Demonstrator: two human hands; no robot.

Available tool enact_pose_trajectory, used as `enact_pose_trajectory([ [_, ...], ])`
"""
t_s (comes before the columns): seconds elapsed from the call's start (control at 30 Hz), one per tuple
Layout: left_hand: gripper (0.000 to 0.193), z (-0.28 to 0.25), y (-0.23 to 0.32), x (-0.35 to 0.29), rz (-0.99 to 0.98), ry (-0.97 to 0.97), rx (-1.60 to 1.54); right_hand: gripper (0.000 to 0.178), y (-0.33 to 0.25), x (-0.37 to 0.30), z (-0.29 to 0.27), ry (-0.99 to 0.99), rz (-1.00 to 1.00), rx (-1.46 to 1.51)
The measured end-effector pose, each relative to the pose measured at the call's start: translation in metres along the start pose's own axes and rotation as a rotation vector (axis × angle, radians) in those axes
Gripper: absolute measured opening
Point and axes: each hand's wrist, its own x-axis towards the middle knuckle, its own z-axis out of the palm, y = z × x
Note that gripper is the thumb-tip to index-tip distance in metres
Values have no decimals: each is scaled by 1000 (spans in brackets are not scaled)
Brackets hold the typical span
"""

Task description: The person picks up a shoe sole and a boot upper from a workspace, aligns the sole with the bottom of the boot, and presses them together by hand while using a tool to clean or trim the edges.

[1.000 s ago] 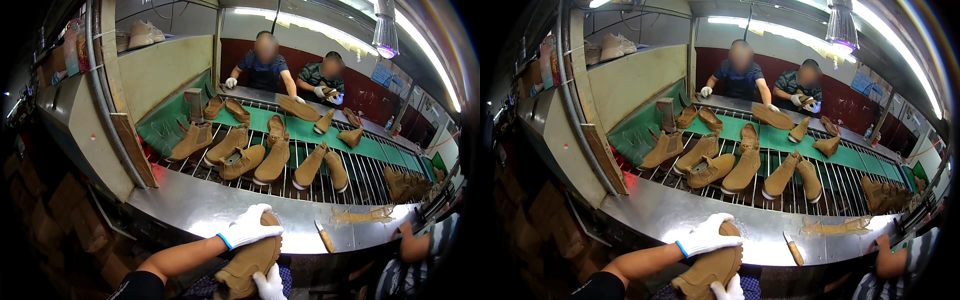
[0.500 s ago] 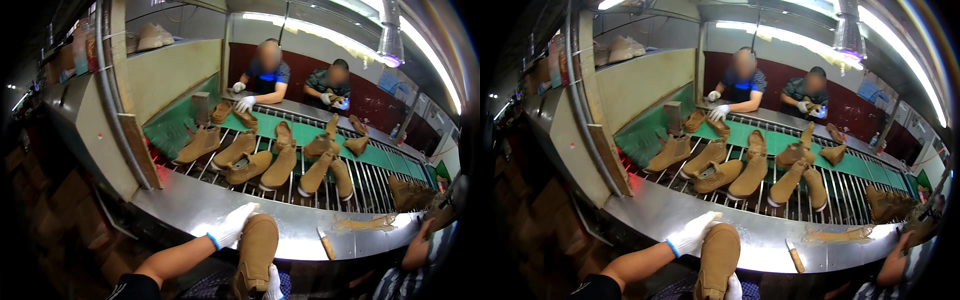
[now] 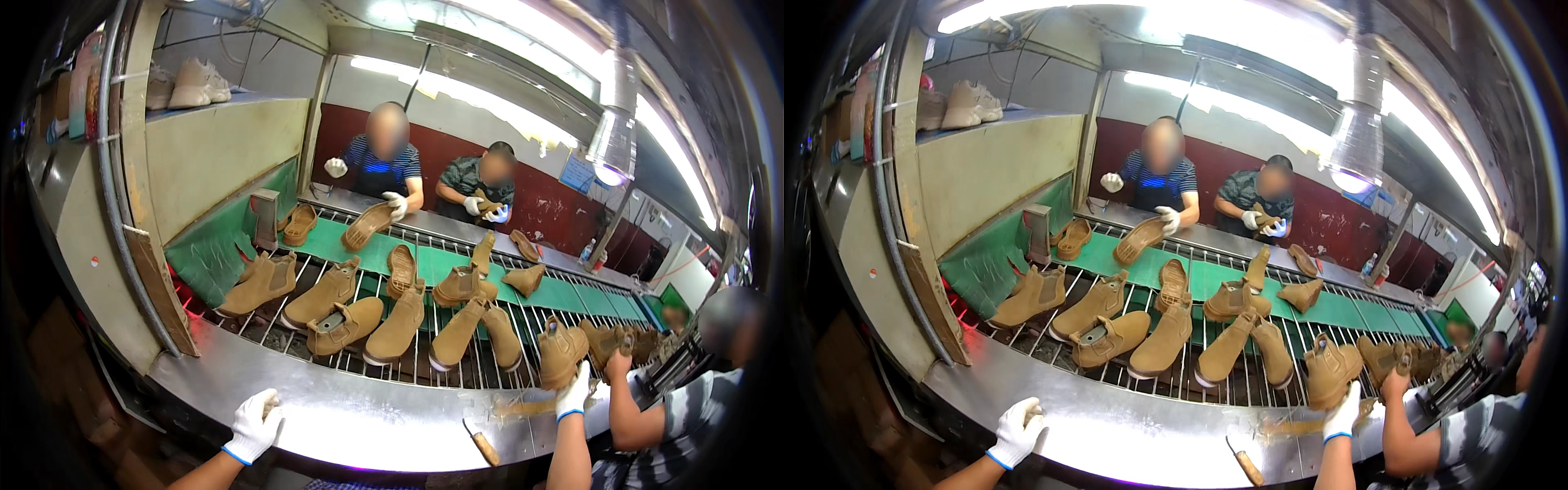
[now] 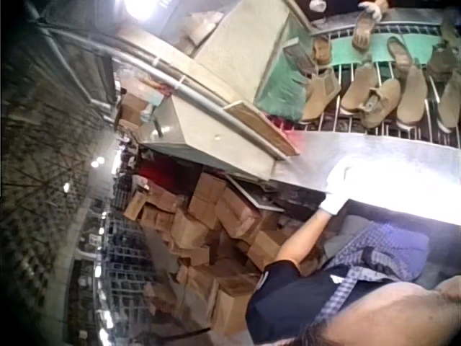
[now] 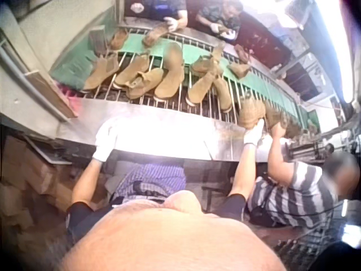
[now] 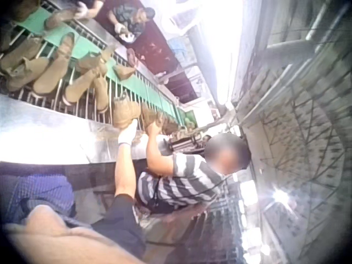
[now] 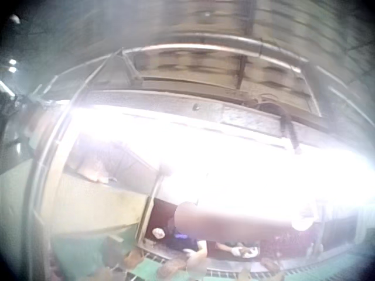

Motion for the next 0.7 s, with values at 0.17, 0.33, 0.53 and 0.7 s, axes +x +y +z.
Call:
enact_pose_trajectory([
  [0.17,27,-1,11,3,256,147,455,38,47,44,71,-84,-7,-194],
  [0.33,34,-15,37,20,92,-244,511,57,93,-2,219,-399,-502,-1080],
  [0.53,37,3,-2,-1,243,4,596,59,134,-3,399,-746,-548,-1308],
  [0.7,33,3,7,9,261,29,637,65,215,41,487,-838,-719,-1746],
])
